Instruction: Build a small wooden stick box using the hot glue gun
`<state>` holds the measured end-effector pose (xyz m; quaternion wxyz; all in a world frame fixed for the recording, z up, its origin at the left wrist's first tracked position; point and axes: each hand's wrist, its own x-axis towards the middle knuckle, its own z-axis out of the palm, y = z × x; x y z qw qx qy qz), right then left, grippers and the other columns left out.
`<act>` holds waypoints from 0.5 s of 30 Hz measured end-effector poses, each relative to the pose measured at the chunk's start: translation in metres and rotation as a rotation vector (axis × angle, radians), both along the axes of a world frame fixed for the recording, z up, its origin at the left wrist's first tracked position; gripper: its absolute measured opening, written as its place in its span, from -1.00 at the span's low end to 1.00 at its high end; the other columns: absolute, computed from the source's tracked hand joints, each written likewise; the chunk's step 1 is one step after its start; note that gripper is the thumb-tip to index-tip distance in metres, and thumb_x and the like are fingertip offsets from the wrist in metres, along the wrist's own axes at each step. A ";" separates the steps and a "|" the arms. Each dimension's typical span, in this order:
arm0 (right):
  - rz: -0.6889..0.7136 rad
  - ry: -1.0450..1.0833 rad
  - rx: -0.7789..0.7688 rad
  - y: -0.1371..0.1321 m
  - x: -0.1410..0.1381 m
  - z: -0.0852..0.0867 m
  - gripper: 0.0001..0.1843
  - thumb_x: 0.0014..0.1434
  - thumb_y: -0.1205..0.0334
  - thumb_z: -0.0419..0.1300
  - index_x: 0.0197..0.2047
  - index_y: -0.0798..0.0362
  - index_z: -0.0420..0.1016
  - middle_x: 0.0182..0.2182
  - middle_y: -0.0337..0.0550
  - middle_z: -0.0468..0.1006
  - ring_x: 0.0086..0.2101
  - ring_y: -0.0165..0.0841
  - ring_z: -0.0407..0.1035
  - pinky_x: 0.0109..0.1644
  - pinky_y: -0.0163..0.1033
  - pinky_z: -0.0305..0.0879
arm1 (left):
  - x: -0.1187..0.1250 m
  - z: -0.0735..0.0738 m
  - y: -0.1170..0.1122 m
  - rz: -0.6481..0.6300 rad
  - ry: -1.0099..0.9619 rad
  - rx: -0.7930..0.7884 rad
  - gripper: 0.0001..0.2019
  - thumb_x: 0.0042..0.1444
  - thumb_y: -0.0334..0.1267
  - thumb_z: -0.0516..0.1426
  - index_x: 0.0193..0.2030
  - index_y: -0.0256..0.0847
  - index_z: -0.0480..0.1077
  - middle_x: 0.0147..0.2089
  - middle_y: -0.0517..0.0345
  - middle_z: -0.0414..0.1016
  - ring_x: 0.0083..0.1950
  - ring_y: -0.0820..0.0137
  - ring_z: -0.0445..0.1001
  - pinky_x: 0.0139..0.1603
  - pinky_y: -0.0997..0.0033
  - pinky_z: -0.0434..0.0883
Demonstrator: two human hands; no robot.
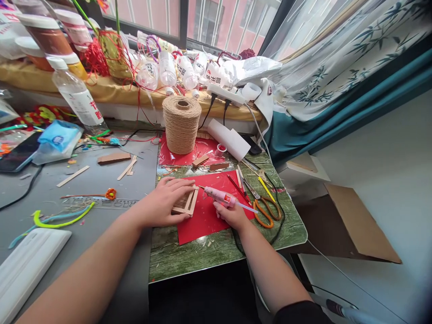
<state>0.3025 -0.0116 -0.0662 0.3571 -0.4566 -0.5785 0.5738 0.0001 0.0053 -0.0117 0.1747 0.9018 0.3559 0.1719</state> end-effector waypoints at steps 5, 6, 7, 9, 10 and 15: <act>-0.031 -0.057 0.105 -0.002 -0.001 0.001 -0.50 0.28 -0.11 0.34 0.18 -0.04 0.58 -0.40 -0.17 0.58 -0.49 -0.34 0.35 -0.39 -0.23 0.38 | 0.000 -0.002 0.001 0.001 0.015 -0.008 -0.29 0.26 0.13 0.22 0.48 0.00 0.22 0.53 -0.02 0.29 0.53 -0.01 0.23 0.54 -0.15 -0.01; -0.040 -0.074 0.111 -0.002 -0.002 0.001 -0.53 0.28 -0.10 0.33 0.15 -0.03 0.59 -0.41 -0.17 0.57 -0.47 -0.33 0.36 -0.38 -0.22 0.39 | 0.000 -0.002 0.002 0.001 0.011 -0.009 -0.29 0.25 0.13 0.22 0.48 0.01 0.22 0.53 -0.02 0.29 0.52 -0.01 0.23 0.54 -0.15 -0.01; -0.049 -0.092 0.115 -0.003 -0.001 0.001 -0.55 0.28 -0.09 0.33 0.12 -0.02 0.61 -0.42 -0.17 0.56 -0.47 -0.32 0.36 -0.37 -0.22 0.39 | 0.000 -0.003 0.002 0.002 0.006 -0.011 -0.29 0.25 0.13 0.23 0.48 0.01 0.22 0.52 -0.01 0.29 0.52 -0.01 0.24 0.54 -0.16 -0.01; -0.053 -0.124 0.114 -0.004 -0.001 0.001 -0.60 0.28 -0.07 0.34 0.07 -0.01 0.62 -0.44 -0.18 0.53 -0.46 -0.31 0.37 -0.36 -0.21 0.39 | -0.001 -0.004 0.002 -0.001 -0.011 -0.014 -0.28 0.23 0.15 0.24 0.48 0.03 0.23 0.52 -0.01 0.31 0.51 -0.01 0.26 0.54 -0.17 0.00; -0.048 -0.134 0.111 -0.004 -0.001 0.002 -0.61 0.29 -0.05 0.33 0.07 -0.01 0.63 -0.45 -0.18 0.52 -0.45 -0.31 0.37 -0.36 -0.21 0.39 | -0.001 -0.004 0.003 -0.001 -0.022 -0.015 -0.27 0.22 0.16 0.25 0.47 0.04 0.24 0.51 -0.01 0.32 0.50 -0.01 0.27 0.53 -0.17 0.00; -0.004 -0.150 0.115 -0.001 -0.001 0.003 -0.57 0.31 0.00 0.31 0.17 0.00 0.61 -0.35 -0.12 0.61 -0.35 -0.25 0.48 -0.28 -0.18 0.47 | -0.002 -0.006 0.004 0.012 -0.060 -0.039 -0.28 0.20 0.15 0.28 0.46 0.06 0.27 0.48 -0.02 0.36 0.47 -0.02 0.30 0.50 -0.16 0.06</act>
